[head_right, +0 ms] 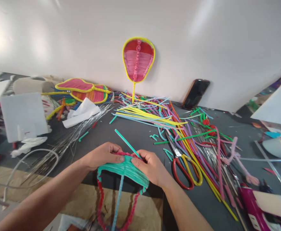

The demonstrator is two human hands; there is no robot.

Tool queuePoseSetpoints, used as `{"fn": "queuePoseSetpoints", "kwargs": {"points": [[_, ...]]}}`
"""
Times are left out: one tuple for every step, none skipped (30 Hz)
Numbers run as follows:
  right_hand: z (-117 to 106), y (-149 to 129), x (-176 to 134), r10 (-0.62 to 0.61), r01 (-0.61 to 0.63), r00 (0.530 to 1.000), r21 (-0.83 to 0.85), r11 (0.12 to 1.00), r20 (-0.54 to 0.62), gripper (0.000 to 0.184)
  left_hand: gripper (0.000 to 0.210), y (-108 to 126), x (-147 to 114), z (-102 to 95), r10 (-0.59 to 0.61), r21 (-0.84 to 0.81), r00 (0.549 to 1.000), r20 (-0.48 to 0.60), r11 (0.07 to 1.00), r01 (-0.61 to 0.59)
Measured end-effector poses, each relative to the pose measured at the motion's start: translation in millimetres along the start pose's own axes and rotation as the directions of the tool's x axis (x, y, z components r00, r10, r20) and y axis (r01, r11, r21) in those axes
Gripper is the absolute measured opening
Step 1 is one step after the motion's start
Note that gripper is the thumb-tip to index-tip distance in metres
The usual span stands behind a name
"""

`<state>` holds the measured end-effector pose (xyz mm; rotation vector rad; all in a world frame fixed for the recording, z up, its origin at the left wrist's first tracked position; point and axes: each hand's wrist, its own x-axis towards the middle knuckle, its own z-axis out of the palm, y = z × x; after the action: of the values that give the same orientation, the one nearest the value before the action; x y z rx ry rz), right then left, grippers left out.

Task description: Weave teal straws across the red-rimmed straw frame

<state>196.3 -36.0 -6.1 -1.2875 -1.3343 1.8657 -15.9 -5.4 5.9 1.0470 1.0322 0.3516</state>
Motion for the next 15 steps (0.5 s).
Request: {"fn": "queuePoseSetpoints", "kwargs": {"points": [[0.1, -0.2, 0.2, 0.003, -0.003, 1.0, -0.009, 1.0, -0.001, 0.035, 0.038, 0.1, -0.1, 0.5, 0.003, -0.005, 1.0, -0.003, 1.0, -0.003], [0.1, -0.4, 0.3, 0.004, -0.004, 1.0, -0.015, 1.0, -0.003, 0.035, 0.038, 0.2, -0.2, 0.9, 0.007, -0.01, 1.0, -0.006, 1.0, -0.007], [-0.1, -0.6, 0.4, 0.003, -0.003, 1.0, -0.017, 1.0, -0.007, 0.036, 0.037, 0.2, -0.3, 1.2, 0.009, -0.017, 1.0, -0.008, 1.0, -0.01], [-0.5, -1.0, 0.3, 0.0, 0.0, 1.0, -0.013, 1.0, -0.008, 0.036, 0.037, 0.0, -0.4, 1.2, 0.011, -0.026, 1.0, -0.009, 1.0, -0.011], [-1.0, -1.3, 0.0, -0.007, 0.007, 1.0, -0.006, 1.0, -0.006, 0.036, 0.036, -0.1, -0.5, 1.1, 0.012, -0.036, 1.0, -0.011, 0.999, -0.013], [-1.6, -1.7, -0.4, -0.018, 0.018, 1.0, 0.003, 1.0, 0.003, 0.037, 0.036, -0.3, -0.5, 0.8, 0.009, -0.047, 1.0, -0.013, 0.999, -0.01], [-2.4, -2.0, -0.9, -0.029, 0.029, 0.999, 0.014, 0.999, 0.019, 0.037, 0.036, -0.5, -0.5, 0.4, 0.003, -0.06, 1.0, -0.015, 0.998, -0.004], [-3.2, -2.1, -1.5, -0.036, 0.035, 0.999, 0.028, 0.999, 0.038, 0.037, 0.036, -0.7, -0.3, 0.0, -0.004, -0.074, 1.0, -0.018, 0.997, 0.002], [-4.1, -2.0, -2.0, -0.04, 0.037, 0.998, 0.039, 0.999, 0.057, 0.037, 0.036, -1.1, 0.0, -0.4, -0.01, -0.087, 1.0, -0.023, 0.996, 0.008], [-5.0, -1.7, -2.3, -0.035, 0.032, 0.997, 0.043, 0.999, 0.071, 0.036, 0.036, -1.5, 0.4, -0.8, -0.012, -0.095, 1.0, -0.026, 0.995, 0.01], [-5.7, -1.1, -2.5, -0.025, 0.022, 0.997, 0.042, 0.999, 0.08, 0.036, 0.036, -2.1, 0.9, -1.1, -0.013, -0.098, 1.0, -0.029, 0.995, 0.01], [-6.2, -0.5, -2.4, -0.015, 0.012, 0.996, 0.038, 0.999, 0.084, 0.035, 0.036, -2.7, 1.4, -1.4, -0.009, -0.094, 1.0, -0.026, 0.996, 0.006], [-6.5, 0.1, -2.2, -0.009, 0.006, 0.996, 0.031, 0.999, 0.086, 0.034, 0.036, -3.4, 1.8, -1.6, 0.0, -0.084, 1.0, -0.021, 0.996, -0.001], [-6.5, 0.4, -1.9, -0.006, 0.004, 0.996, 0.026, 1.0, 0.086, 0.033, 0.036, -3.9, 2.1, -1.7, 0.01, -0.069, 1.0, -0.015, 0.998, -0.011], [-6.3, 0.4, -1.6, -0.007, 0.005, 0.996, 0.024, 1.0, 0.087, 0.032, 0.036, -4.2, 2.2, -1.8, 0.021, -0.052, 1.0, -0.011, 0.998, -0.022]]}}
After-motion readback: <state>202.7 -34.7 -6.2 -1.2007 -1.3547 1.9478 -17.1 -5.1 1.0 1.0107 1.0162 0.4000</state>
